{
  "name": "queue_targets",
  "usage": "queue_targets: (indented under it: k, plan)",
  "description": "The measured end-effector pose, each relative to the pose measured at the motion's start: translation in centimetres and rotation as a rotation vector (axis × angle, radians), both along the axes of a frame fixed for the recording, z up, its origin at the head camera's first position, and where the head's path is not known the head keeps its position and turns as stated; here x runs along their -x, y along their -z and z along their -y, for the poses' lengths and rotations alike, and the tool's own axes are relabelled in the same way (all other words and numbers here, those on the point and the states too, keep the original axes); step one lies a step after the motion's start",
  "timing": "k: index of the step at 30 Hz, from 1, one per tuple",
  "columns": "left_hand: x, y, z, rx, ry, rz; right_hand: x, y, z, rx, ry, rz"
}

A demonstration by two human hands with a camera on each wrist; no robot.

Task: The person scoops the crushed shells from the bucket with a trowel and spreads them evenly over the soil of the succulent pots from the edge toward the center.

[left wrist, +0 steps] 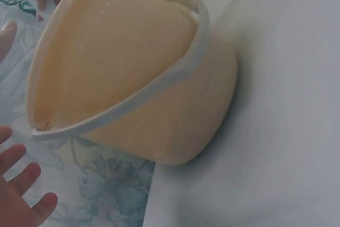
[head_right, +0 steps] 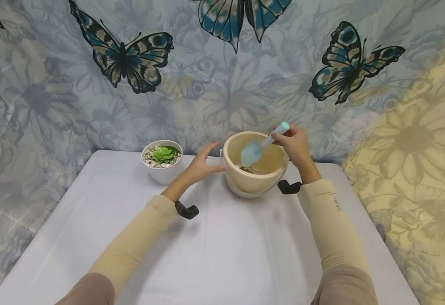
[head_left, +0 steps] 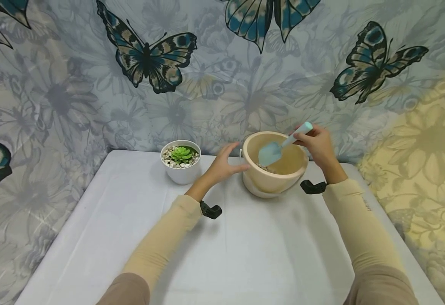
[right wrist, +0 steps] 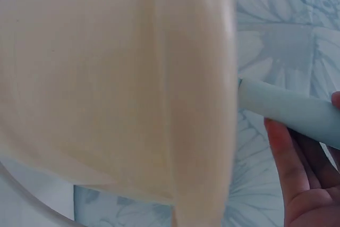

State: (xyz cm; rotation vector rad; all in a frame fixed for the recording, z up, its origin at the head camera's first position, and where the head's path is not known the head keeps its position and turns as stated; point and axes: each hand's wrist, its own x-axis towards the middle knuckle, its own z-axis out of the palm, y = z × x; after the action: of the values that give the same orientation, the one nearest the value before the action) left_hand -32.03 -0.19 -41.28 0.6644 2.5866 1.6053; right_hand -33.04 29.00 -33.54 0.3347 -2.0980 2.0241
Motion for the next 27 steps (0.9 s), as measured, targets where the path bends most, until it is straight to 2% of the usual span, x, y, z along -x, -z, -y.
queue_targets:
  k: [7,15,19,27]
  plan:
    - [0.1,0.8,-1.3,-0.001,0.003,-0.003,0.2,0.8,0.3,-0.369,0.061,0.033]
    - [0.4,1.0,-1.8,-0.001,0.013,0.009,0.5,1.5,1.0,-0.68,0.165,0.049]
    - [0.4,1.3,-2.1,0.005,0.015,0.005,0.6,2.2,1.5,-0.784,0.181,0.03]
    - [0.6,1.6,-2.6,0.032,0.013,0.003,0.7,2.5,2.6,-0.913,0.202,0.1]
